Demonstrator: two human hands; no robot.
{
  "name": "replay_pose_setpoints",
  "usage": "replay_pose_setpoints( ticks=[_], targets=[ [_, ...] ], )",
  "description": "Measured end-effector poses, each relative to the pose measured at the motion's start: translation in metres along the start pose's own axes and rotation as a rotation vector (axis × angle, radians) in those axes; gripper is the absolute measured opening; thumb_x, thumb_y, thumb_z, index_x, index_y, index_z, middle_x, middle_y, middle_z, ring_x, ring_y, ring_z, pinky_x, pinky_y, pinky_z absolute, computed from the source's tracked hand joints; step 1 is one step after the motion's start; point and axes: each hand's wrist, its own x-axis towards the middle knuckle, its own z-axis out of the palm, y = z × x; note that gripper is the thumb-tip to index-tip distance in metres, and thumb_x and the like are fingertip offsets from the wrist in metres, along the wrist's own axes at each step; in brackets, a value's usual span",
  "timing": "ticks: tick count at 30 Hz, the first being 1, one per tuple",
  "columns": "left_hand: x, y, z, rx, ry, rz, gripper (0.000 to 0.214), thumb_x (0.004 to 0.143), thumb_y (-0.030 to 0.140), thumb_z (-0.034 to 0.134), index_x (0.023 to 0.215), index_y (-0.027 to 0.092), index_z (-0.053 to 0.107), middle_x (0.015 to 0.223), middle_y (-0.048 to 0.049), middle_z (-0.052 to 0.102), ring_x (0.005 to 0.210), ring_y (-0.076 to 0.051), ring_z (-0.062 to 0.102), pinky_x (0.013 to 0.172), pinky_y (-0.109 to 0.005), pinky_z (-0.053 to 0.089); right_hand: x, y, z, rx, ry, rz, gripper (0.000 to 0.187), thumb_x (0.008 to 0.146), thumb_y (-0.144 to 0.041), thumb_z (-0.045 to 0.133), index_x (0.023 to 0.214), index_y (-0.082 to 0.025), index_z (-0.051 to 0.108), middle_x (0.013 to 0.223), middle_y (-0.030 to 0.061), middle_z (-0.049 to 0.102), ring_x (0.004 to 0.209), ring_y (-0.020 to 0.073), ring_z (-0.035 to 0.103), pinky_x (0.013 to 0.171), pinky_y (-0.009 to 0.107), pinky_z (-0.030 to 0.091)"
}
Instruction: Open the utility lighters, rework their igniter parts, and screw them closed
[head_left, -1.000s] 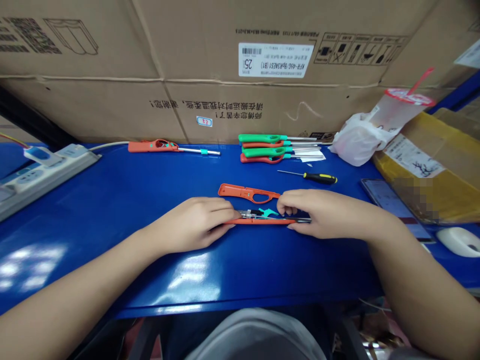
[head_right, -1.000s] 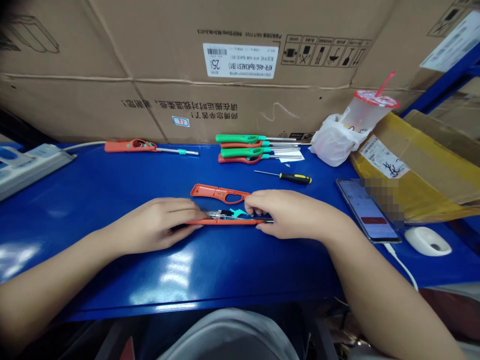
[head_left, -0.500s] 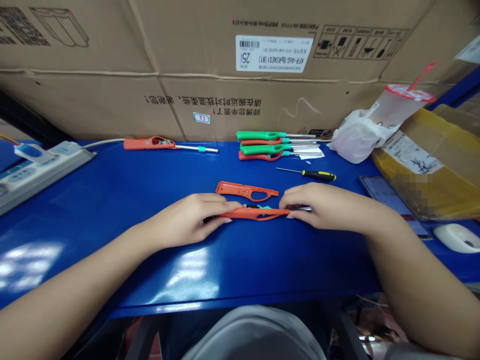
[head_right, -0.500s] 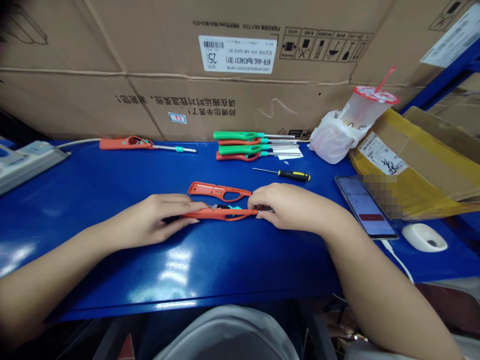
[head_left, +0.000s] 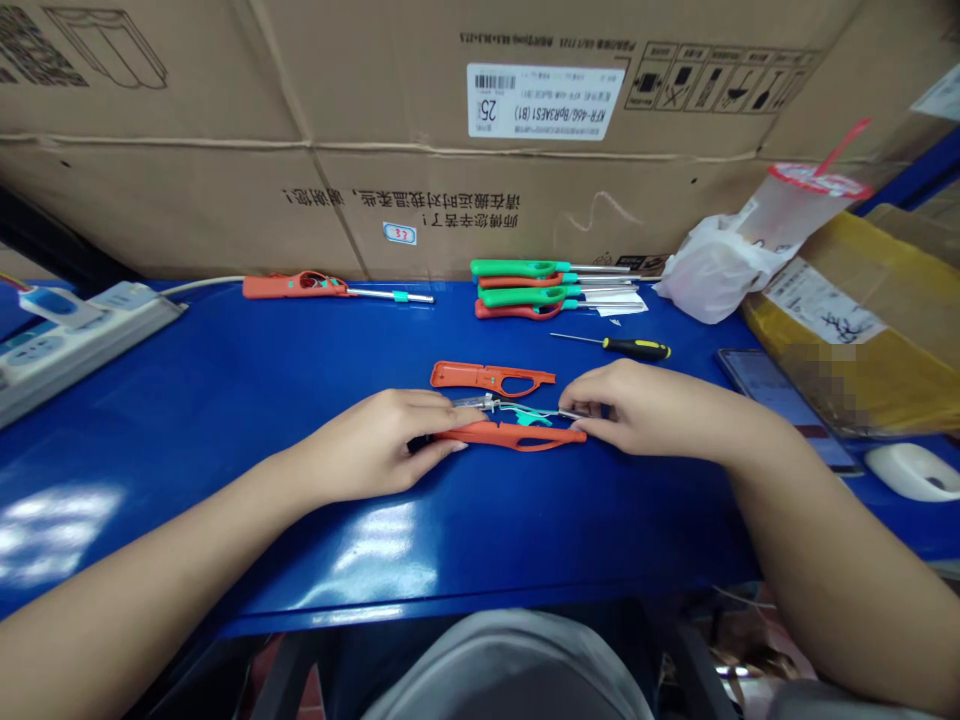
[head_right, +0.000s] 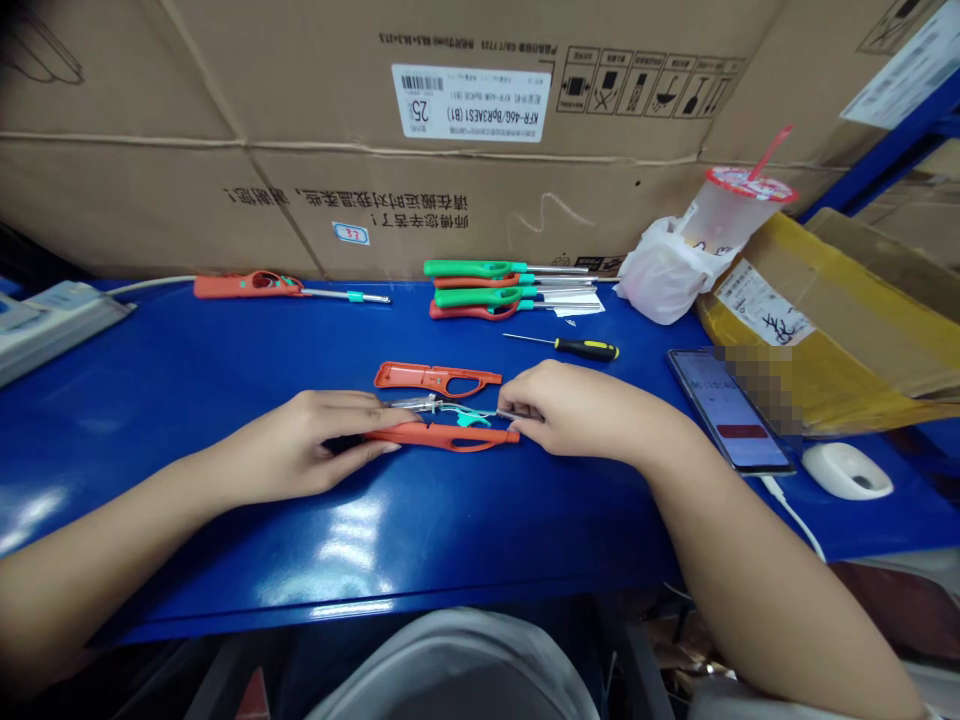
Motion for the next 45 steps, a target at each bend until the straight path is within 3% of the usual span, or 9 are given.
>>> replay_pose_setpoints(
  ticks=[10, 16, 22, 26, 31, 35, 39, 42, 45],
  targets=[
    [-0.003, 0.004, -0.006, 0.240, -0.109, 0.178, 0.031, 0.101, 0.023, 0.059, 0.131, 0.018, 0.067, 0.112, -0.0069, 0.076, 0.103, -0.022, 0.071, 0.087, -0.032, 0.055, 0.001, 0.000, 0.001, 0.025, -0.016, -0.009, 0.010, 0.089, -0.016, 0.063, 0.095, -0.021, 0.069, 0.094, 0.0024, 0.071, 0.083, 0.0179, 0.064, 0.071, 0.028, 0.043],
    [-0.002, 0.011, -0.003, 0.240, -0.158, 0.168, 0.035, 0.097, 0.040, 0.067, 0.124, 0.017, 0.069, 0.102, -0.0061, 0.075, 0.095, -0.023, 0.071, 0.080, -0.033, 0.053, -0.001, 0.000, 0.000, 0.045, -0.032, -0.017, 0.002, 0.090, -0.023, 0.067, 0.090, -0.022, 0.066, 0.091, 0.0013, 0.069, 0.080, 0.0172, 0.061, 0.069, 0.028, 0.042],
    [-0.003, 0.013, -0.001, 0.237, -0.186, 0.116, 0.031, 0.096, 0.042, 0.068, 0.115, 0.018, 0.073, 0.092, -0.0044, 0.074, 0.086, -0.021, 0.071, 0.074, -0.032, 0.052, 0.003, -0.004, 0.003, 0.052, -0.008, -0.006, 0.024, 0.102, -0.040, 0.055, 0.094, -0.022, 0.070, 0.095, 0.0031, 0.070, 0.084, 0.0186, 0.063, 0.074, 0.031, 0.044],
    [-0.002, 0.012, 0.001, 0.240, -0.109, 0.072, 0.037, 0.096, 0.050, 0.067, 0.114, 0.018, 0.074, 0.098, -0.0061, 0.076, 0.092, -0.023, 0.072, 0.080, -0.033, 0.054, 0.009, -0.005, 0.010, -0.002, 0.079, 0.005, 0.024, 0.103, -0.039, 0.054, 0.102, -0.021, 0.070, 0.103, 0.0049, 0.071, 0.089, 0.0208, 0.066, 0.078, 0.033, 0.047],
    [0.000, 0.004, -0.002, 0.280, 0.037, -0.078, 0.025, 0.103, 0.033, 0.056, 0.117, 0.021, 0.073, 0.110, -0.0070, 0.074, 0.099, -0.023, 0.066, 0.089, -0.036, 0.053, 0.013, -0.003, 0.018, -0.001, 0.146, -0.073, 0.029, 0.101, -0.031, 0.058, 0.127, -0.024, 0.065, 0.125, 0.0060, 0.070, 0.110, 0.0231, 0.067, 0.090, 0.034, 0.049],
    [0.000, -0.006, -0.001, 0.281, 0.020, -0.147, 0.024, 0.100, 0.033, 0.058, 0.115, 0.021, 0.073, 0.110, -0.0077, 0.071, 0.101, -0.025, 0.064, 0.090, -0.040, 0.054, 0.015, 0.000, 0.018, -0.050, 0.151, -0.070, 0.022, 0.100, -0.025, 0.054, 0.116, -0.023, 0.068, 0.115, 0.0051, 0.072, 0.099, 0.0207, 0.069, 0.080, 0.031, 0.048],
    [0.001, -0.011, 0.004, 0.174, 0.053, -0.247, 0.020, 0.099, 0.033, 0.061, 0.108, 0.020, 0.073, 0.108, -0.0069, 0.071, 0.101, -0.023, 0.066, 0.088, -0.037, 0.054, 0.012, 0.005, 0.012, -0.229, 0.195, 0.101, 0.018, 0.098, -0.024, 0.054, 0.105, -0.020, 0.070, 0.103, 0.0065, 0.073, 0.084, 0.0215, 0.066, 0.068, 0.032, 0.041],
    [0.002, -0.011, 0.005, 0.132, 0.065, -0.283, 0.019, 0.099, 0.035, 0.063, 0.103, 0.020, 0.073, 0.103, -0.0062, 0.072, 0.097, -0.022, 0.067, 0.084, -0.035, 0.054, 0.010, 0.004, 0.007, -0.273, 0.286, 0.149, 0.021, 0.099, -0.025, 0.053, 0.110, -0.019, 0.069, 0.109, 0.0093, 0.071, 0.093, 0.0247, 0.066, 0.070, 0.033, 0.042],
    [0.002, -0.009, 0.007, 0.131, 0.097, -0.273, 0.020, 0.100, 0.037, 0.063, 0.102, 0.019, 0.072, 0.096, -0.0056, 0.072, 0.091, -0.021, 0.067, 0.079, -0.032, 0.054, 0.009, -0.003, 0.008, -0.141, 0.315, 0.056, 0.020, 0.100, -0.033, 0.054, 0.102, -0.019, 0.069, 0.104, 0.0082, 0.070, 0.094, 0.0230, 0.065, 0.077, 0.033, 0.045]
  ],
)
